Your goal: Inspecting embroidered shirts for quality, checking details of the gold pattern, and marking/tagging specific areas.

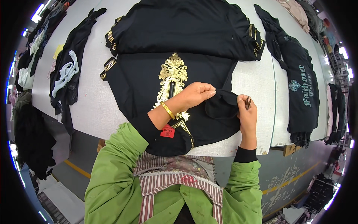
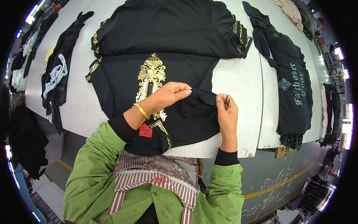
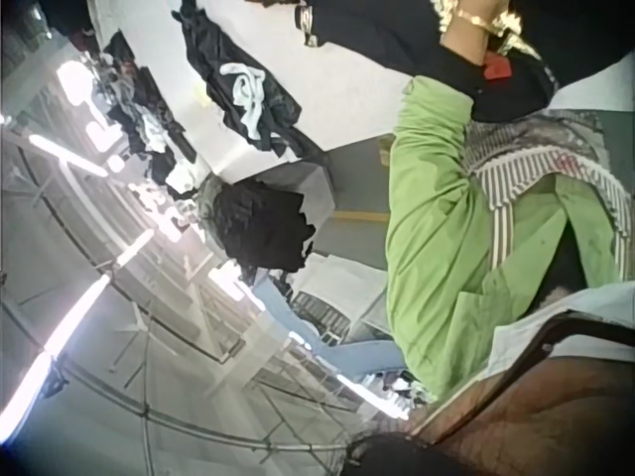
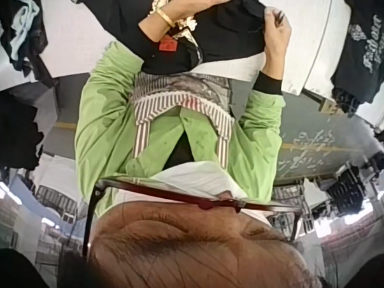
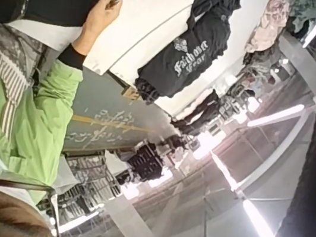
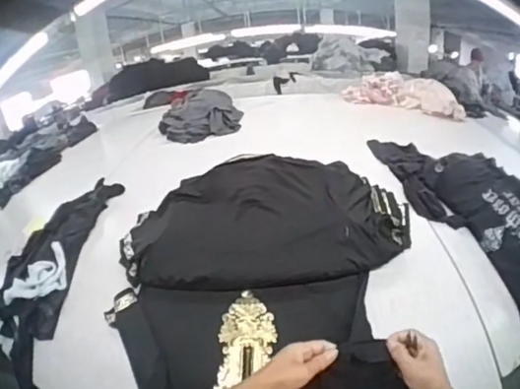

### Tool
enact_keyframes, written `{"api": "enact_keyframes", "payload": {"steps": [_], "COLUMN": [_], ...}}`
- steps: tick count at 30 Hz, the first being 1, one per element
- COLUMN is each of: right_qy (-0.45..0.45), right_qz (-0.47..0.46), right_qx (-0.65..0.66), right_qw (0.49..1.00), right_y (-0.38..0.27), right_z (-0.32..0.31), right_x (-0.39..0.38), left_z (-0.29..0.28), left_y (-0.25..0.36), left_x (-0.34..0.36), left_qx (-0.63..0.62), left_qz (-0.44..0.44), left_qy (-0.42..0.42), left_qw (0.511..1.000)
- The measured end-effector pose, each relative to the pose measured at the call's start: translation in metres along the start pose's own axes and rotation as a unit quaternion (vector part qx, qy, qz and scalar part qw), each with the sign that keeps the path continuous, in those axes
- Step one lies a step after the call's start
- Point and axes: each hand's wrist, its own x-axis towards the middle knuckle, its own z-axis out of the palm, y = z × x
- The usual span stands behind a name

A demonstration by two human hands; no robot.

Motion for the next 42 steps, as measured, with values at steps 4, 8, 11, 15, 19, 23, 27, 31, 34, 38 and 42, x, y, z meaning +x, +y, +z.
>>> {"api": "enact_keyframes", "payload": {"steps": [4,8,11,15,19,23,27,31,34,38,42], "right_qy": [0.038,0.059,0.014,0.038,0.044,0.039,0.039,-0.007,-0.044,-0.107,-0.187], "right_qz": [-0.186,-0.337,-0.352,-0.408,-0.433,-0.441,-0.442,-0.282,-0.305,-0.315,-0.242], "right_qx": [-0.162,-0.272,-0.249,-0.273,-0.295,-0.317,-0.349,-0.119,-0.189,-0.267,-0.259], "right_qw": [0.968,0.900,0.902,0.870,0.851,0.839,0.826,0.952,0.932,0.904,0.916], "right_y": [-0.013,-0.018,-0.010,-0.024,-0.019,-0.007,-0.001,0.000,-0.018,-0.016,0.009], "right_z": [0.014,0.030,0.040,0.052,0.054,0.052,0.044,0.030,0.031,0.026,-0.010], "right_x": [-0.014,-0.021,-0.016,-0.019,-0.017,-0.012,-0.010,-0.020,-0.041,-0.053,-0.052], "left_z": [0.001,0.006,0.010,0.008,0.012,0.015,0.017,0.004,0.010,0.007,0.001], "left_y": [-0.005,-0.004,0.004,-0.002,-0.005,-0.006,-0.002,0.011,0.012,-0.001,-0.021], "left_x": [-0.003,-0.006,-0.007,-0.009,-0.009,-0.010,-0.010,-0.007,0.021,0.060,0.079], "left_qx": [-0.080,-0.205,-0.307,-0.362,-0.387,-0.387,-0.366,0.184,0.307,0.435,0.454], "left_qz": [0.003,-0.002,-0.042,-0.053,-0.061,-0.064,-0.061,0.106,0.168,0.258,0.360], "left_qy": [-0.004,-0.008,-0.002,-0.001,0.009,0.024,0.032,0.131,0.185,0.229,0.198], "left_qw": [0.997,0.979,0.951,0.931,0.920,0.919,0.928,0.968,0.918,0.832,0.791]}}
